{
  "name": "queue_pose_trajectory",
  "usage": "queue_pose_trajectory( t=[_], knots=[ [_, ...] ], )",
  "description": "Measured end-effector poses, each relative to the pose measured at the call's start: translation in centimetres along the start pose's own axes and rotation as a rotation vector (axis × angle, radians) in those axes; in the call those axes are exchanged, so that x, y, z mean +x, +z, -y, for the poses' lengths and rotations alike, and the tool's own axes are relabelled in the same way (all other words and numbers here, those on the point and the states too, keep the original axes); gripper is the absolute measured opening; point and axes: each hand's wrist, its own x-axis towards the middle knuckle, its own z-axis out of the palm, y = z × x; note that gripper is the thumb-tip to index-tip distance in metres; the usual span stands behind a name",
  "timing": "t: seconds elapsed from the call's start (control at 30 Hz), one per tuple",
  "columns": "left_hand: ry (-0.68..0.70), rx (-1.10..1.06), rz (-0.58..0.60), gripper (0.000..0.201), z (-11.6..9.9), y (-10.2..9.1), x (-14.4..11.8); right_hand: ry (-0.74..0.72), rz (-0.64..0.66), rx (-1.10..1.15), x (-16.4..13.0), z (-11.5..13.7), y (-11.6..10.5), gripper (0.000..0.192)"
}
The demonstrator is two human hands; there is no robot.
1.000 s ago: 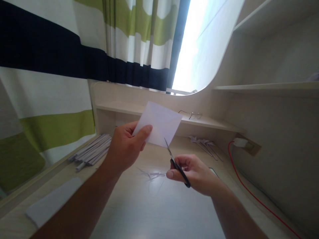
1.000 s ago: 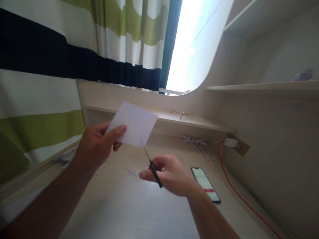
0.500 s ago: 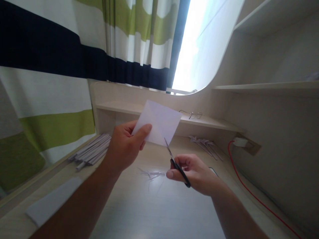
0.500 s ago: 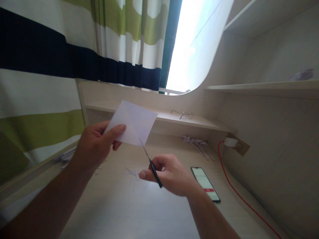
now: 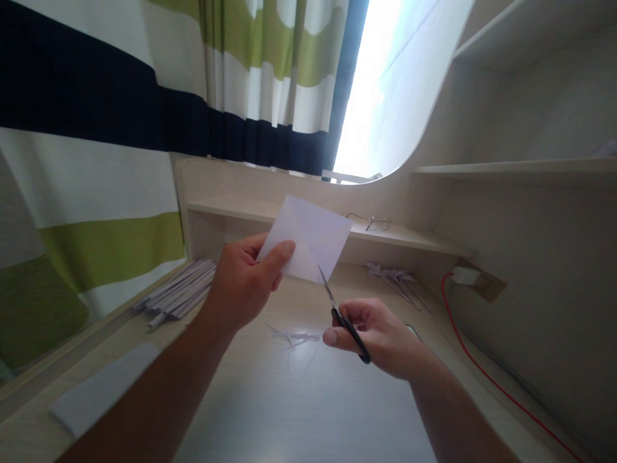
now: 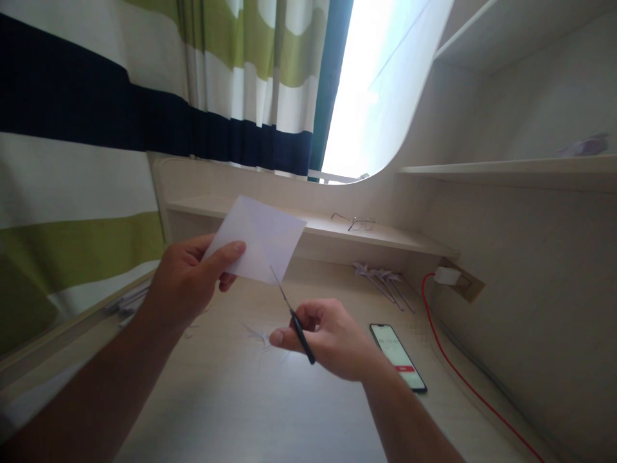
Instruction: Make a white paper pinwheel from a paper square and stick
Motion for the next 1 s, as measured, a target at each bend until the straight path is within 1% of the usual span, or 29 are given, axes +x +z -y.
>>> queue_pose_trajectory(
  t=[0.17,0.47,1.0],
  knots=[
    [-0.016,0.032,-0.002,0.037,-0.18,0.05,-0.02,0.018,0.006,0.005,-0.07,-0.20,-0.07,0.042],
    [-0.008,0.051,-0.012,0.039,0.26,0.08,0.13,0.040,-0.008,-0.025,-0.16,0.22,-0.09,0.046],
    [0.002,0.024,-0.010,0.038,0.72,0.01,0.22,0.044,-0.026,-0.057,-0.05,0.12,-0.14,0.048]
  ],
)
